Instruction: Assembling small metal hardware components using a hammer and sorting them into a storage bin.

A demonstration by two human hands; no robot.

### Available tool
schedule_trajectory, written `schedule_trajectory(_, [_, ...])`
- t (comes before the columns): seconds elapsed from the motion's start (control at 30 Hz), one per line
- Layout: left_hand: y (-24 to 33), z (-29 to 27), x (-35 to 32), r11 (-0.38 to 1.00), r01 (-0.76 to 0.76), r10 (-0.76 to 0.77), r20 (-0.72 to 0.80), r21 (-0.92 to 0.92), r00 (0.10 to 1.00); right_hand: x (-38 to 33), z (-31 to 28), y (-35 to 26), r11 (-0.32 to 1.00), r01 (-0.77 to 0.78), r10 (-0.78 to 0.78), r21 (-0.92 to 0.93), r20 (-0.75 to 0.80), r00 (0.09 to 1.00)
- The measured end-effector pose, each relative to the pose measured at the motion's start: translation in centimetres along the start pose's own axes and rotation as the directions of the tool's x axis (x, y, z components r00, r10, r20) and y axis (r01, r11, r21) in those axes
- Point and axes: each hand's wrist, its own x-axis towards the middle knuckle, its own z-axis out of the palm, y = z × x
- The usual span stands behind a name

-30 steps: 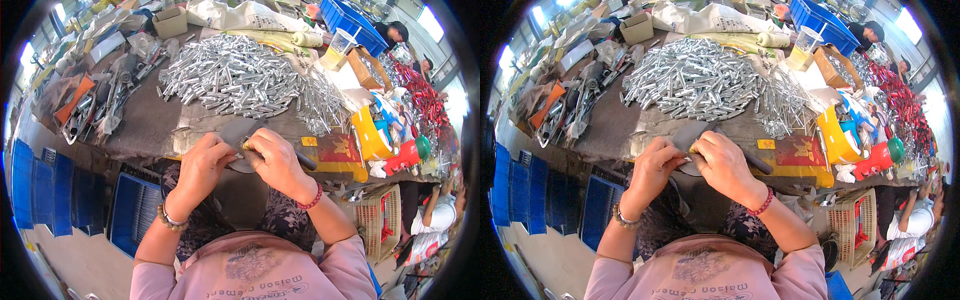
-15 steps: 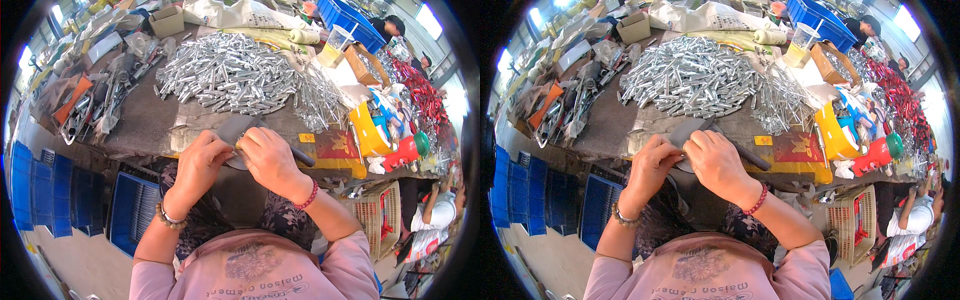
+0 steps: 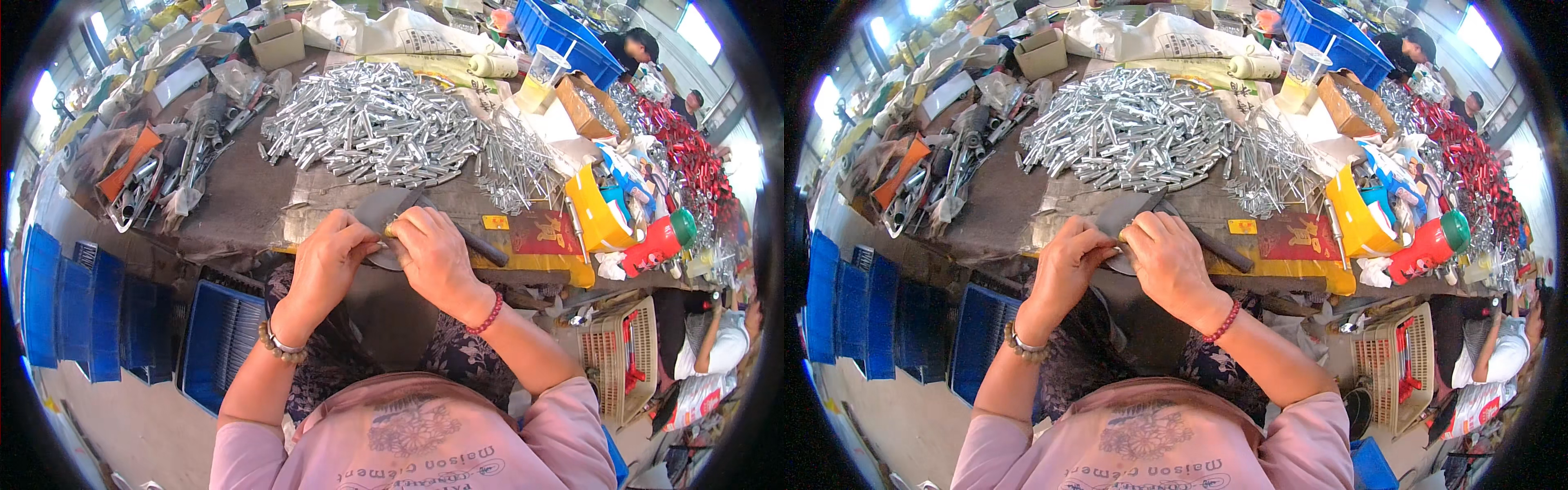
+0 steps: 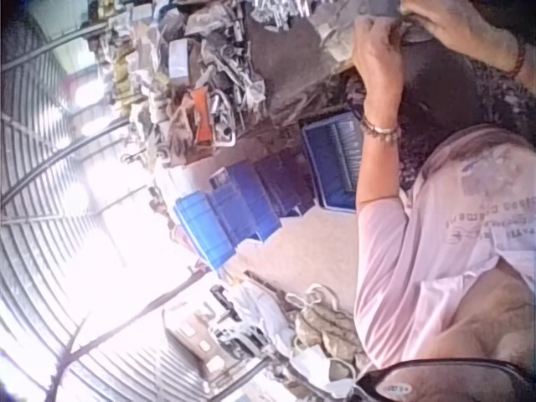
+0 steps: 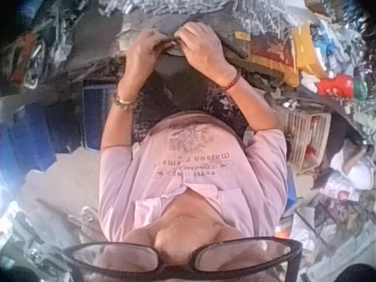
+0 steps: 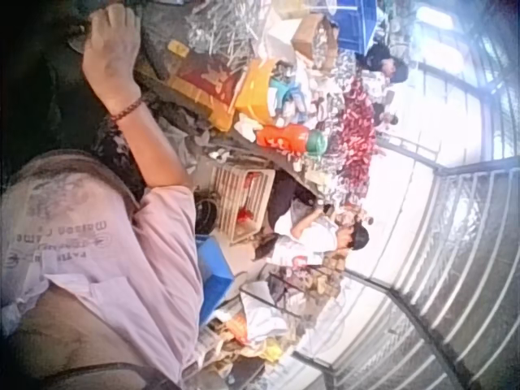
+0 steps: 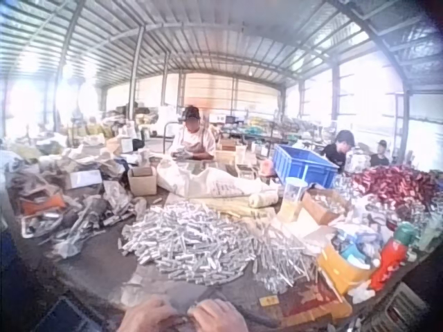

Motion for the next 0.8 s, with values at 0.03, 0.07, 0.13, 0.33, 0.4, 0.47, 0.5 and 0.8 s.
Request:
schedule_trajectory(0.03, [0.0, 0.0, 0.0, 1.000, 0.000, 0.000, 0.000, 0.001, 1.000, 0.1, -0.3, 0.0, 1.000, 0.008, -0.008, -0.019, 0.016, 1.000])
schedule_trajectory(0.07, [-0.1, 0.1, -0.1, 1.000, 0.000, 0.000, 0.001, 0.002, 1.000, 0.1, -0.6, 0.1, 1.000, 0.009, -0.008, -0.019, 0.015, 1.000])
schedule_trajectory(0.13, [-0.3, 0.1, -0.1, 1.000, -0.002, 0.002, -0.005, 0.012, 1.000, 0.3, -1.6, 0.3, 1.000, -0.009, 0.011, -0.021, 0.074, 0.997])
schedule_trajectory(0.33, [-0.3, 0.2, -0.1, 1.000, 0.000, 0.000, 0.000, -0.007, 1.000, -0.3, -5.8, 1.6, 0.975, -0.190, 0.197, -0.115, 0.054, 0.979])
schedule_trajectory(0.4, [-0.2, 0.1, -0.1, 1.000, 0.011, -0.011, 0.003, -0.015, 1.000, -0.8, -6.2, 2.5, 0.964, -0.209, 0.224, -0.166, 0.075, 0.972])
schedule_trajectory(0.47, [-0.2, 0.1, -0.1, 1.000, 0.007, -0.007, 0.000, -0.013, 1.000, -1.3, -6.3, 3.3, 0.942, -0.232, 0.273, -0.241, 0.153, 0.950])
schedule_trajectory(0.5, [-0.2, 0.1, -0.1, 1.000, 0.014, -0.014, -0.005, -0.010, 1.000, -1.3, -6.4, 3.2, 0.945, -0.226, 0.267, -0.237, 0.159, 0.950])
schedule_trajectory(0.8, [-0.2, 0.2, -0.1, 1.000, -0.022, 0.021, -0.019, -0.014, 1.000, -1.9, -7.8, -2.2, 0.981, -0.176, 0.177, -0.083, 0.004, 0.984])
